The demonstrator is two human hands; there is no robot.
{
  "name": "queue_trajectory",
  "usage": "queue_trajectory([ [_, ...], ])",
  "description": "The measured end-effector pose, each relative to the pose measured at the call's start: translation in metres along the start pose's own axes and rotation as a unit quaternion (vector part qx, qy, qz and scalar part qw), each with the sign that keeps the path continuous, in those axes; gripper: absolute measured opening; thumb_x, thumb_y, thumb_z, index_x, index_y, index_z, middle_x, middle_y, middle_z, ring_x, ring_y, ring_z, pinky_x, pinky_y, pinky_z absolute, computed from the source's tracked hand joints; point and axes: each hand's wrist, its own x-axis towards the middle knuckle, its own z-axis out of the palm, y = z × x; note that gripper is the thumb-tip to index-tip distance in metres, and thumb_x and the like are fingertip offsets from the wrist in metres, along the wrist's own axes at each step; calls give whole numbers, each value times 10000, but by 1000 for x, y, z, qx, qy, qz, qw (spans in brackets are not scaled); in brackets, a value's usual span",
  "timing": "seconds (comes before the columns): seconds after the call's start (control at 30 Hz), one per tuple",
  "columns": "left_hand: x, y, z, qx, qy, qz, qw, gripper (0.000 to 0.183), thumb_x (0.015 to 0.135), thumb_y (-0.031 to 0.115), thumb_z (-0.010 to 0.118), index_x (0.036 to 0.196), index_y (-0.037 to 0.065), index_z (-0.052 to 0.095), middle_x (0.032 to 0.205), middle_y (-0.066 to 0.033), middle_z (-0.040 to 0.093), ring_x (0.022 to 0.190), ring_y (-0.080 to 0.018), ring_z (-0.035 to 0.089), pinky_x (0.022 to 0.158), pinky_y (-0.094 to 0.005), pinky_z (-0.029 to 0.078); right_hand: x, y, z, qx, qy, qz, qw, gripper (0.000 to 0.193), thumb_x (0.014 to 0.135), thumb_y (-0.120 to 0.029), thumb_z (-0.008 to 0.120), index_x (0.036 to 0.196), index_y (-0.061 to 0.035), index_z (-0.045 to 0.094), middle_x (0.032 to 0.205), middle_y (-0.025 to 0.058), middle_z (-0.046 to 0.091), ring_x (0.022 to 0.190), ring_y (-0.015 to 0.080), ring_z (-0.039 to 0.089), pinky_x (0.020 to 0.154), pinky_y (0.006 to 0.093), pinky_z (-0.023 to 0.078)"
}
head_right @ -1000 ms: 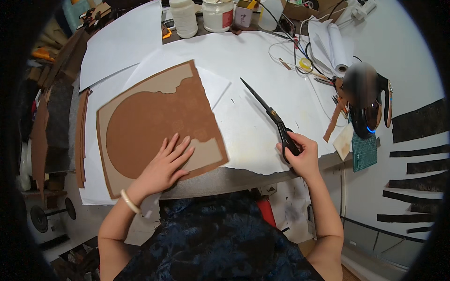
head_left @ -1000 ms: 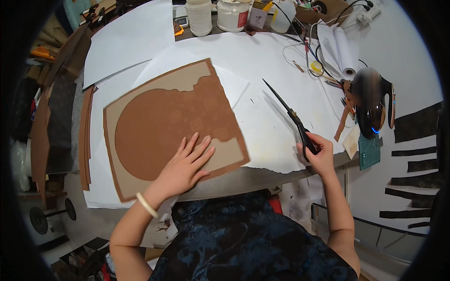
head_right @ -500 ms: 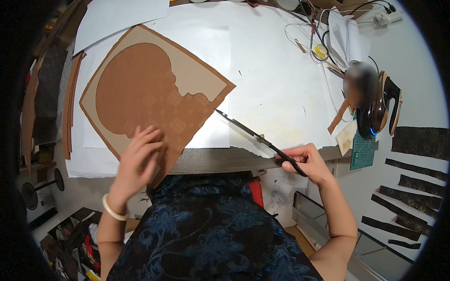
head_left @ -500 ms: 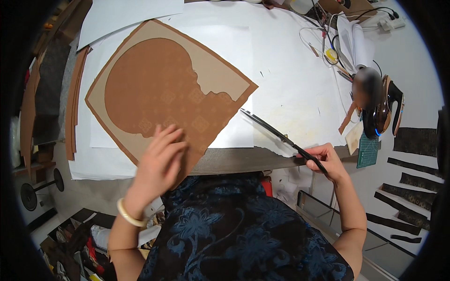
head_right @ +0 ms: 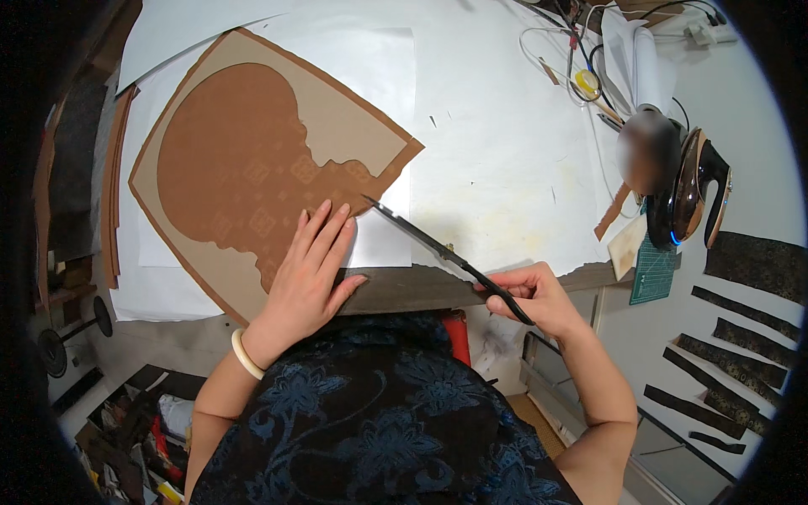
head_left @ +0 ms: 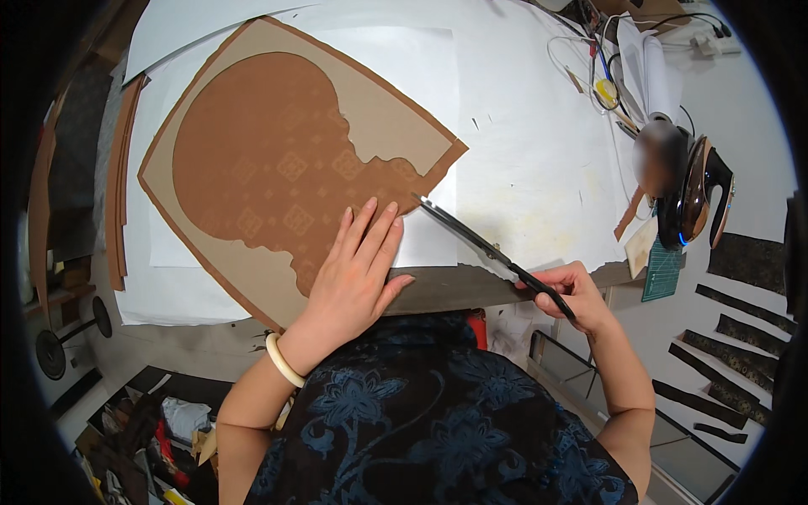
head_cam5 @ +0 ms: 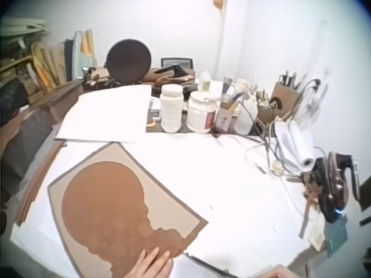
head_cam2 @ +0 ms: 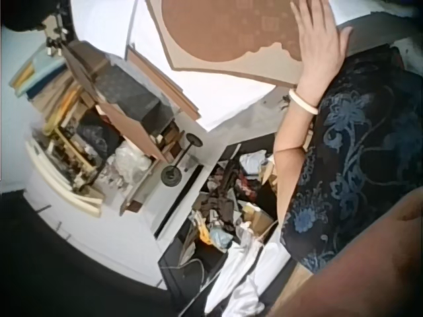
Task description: The person uses scissors to cut a brown patterned material along a pre-drawn outline on a white surface. After cutting the shape, the person applies a white adhesive to the edges of the material using a brush.
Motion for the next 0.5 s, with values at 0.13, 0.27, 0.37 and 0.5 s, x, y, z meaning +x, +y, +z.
queue_trajectory([
  [0.13, 2, 0, 2, 16, -3, 18, 1000, 733, 955, 300, 766, 1566, 11, 480, 1682, -206, 378, 1578, -449, 303, 1280, -624, 266, 9, 8, 9, 67, -11, -2, 998, 341, 920, -139, 863, 1221, 7, 792, 725, -71, 639, 577, -12, 465, 507, 190, 296],
  [0.27, 3, 0, 4, 30, -17, 17, 999, 762, 939, 316, 780, 1551, -27, 482, 1700, -199, 360, 1578, -459, 298, 1274, -628, 272, 10, 17, 20, 98, -1, 10, 995, 327, 942, -147, 852, 1231, -7, 791, 699, -64, 631, 563, 0, 462, 495, 208, 301],
  [0.37, 3, -1, 4, 42, -16, 19, 999, 768, 943, 345, 774, 1522, -76, 495, 1703, -188, 359, 1573, -459, 306, 1265, -627, 294, 9, 25, 29, 97, 15, 20, 995, 343, 947, -170, 852, 1241, -7, 785, 683, -48, 639, 551, 13, 474, 490, 217, 314],
  [0.5, 3, -2, 4, 38, -20, 22, 999, 772, 947, 352, 767, 1521, -86, 495, 1701, -183, 368, 1574, -459, 305, 1266, -630, 288, 6, 30, 40, 143, 12, 9, 990, 340, 957, -165, 841, 1246, 2, 778, 669, -44, 626, 533, 22, 467, 488, 215, 323],
])
